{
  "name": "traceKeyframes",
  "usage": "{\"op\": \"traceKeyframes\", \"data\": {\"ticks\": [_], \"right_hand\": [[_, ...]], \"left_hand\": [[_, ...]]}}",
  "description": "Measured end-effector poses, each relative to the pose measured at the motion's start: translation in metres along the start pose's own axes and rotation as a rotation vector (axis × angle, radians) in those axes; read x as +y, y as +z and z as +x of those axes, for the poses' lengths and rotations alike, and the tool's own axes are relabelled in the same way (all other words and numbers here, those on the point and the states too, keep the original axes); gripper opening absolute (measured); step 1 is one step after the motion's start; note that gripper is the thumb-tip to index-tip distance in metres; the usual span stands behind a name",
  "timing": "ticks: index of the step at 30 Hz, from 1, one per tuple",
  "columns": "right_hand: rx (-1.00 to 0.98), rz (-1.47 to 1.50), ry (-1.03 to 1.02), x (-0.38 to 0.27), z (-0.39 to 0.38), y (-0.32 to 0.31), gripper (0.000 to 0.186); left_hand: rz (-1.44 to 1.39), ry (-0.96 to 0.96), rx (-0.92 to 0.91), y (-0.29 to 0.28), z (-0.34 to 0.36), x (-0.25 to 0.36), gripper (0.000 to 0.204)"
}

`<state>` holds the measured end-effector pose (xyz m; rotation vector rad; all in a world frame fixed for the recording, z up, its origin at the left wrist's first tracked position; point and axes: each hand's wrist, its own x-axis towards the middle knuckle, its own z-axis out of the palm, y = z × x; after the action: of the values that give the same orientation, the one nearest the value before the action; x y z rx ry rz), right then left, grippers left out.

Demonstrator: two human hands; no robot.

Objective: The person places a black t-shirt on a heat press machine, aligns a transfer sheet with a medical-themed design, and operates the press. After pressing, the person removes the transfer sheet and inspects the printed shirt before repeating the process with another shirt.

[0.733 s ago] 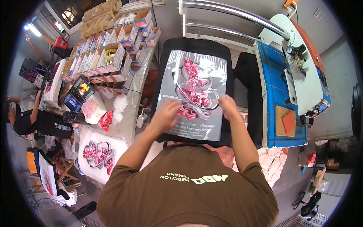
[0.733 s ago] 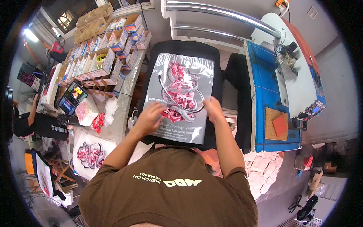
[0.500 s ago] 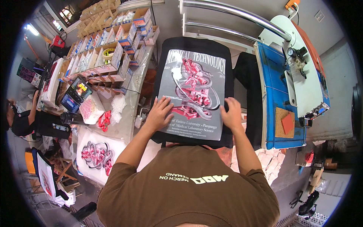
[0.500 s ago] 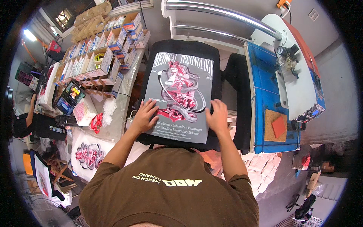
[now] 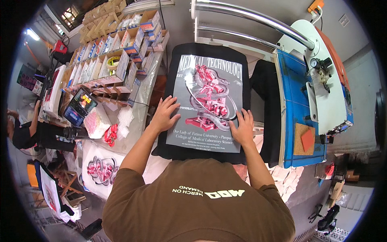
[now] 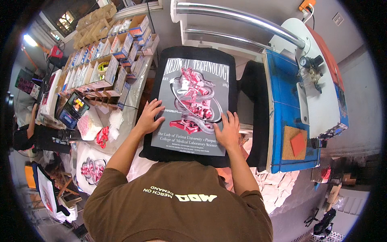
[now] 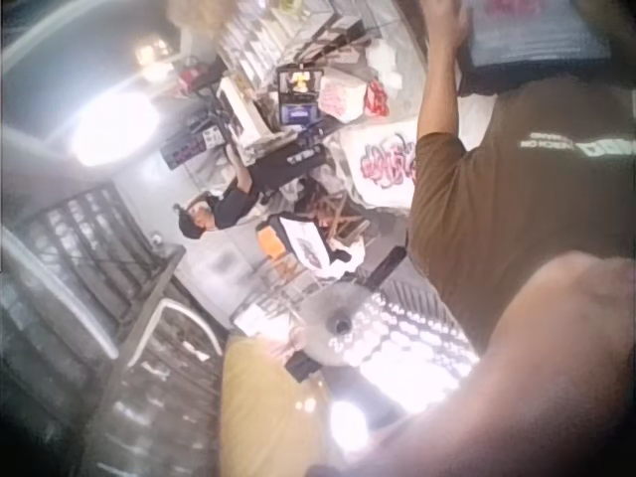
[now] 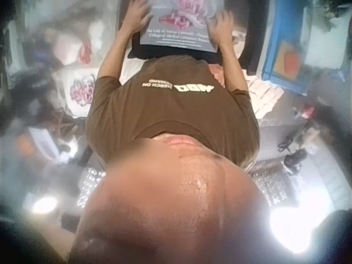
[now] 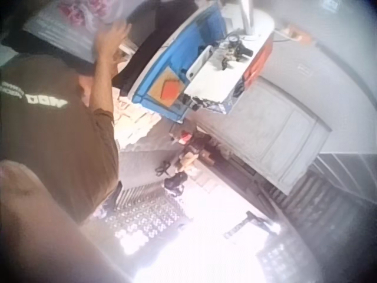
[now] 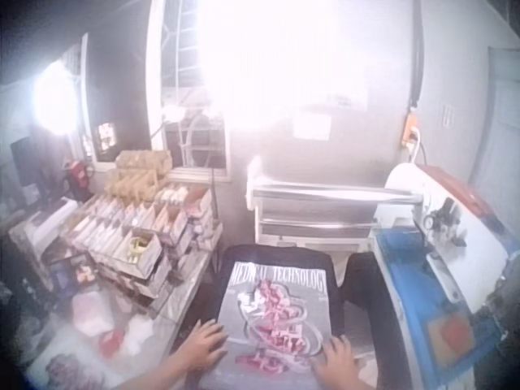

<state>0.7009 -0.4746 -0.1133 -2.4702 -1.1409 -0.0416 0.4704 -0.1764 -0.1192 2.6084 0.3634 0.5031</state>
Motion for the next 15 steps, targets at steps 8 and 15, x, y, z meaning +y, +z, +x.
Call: {"op": "traceKeyframes", "data": {"ticks": [8,15], "right_hand": [[0.112,0.043,-0.012,0.031,0.106,0.006,0.055],[-0.159,-0.152,0.035,0.034,0.182,0.021,0.065]], "left_hand": [[-0.035,0.056,0.199,0.008,0.094,-0.044,0.032],[0.065,-0.038,0.132,0.025,0.163,-0.084,0.039]]}}
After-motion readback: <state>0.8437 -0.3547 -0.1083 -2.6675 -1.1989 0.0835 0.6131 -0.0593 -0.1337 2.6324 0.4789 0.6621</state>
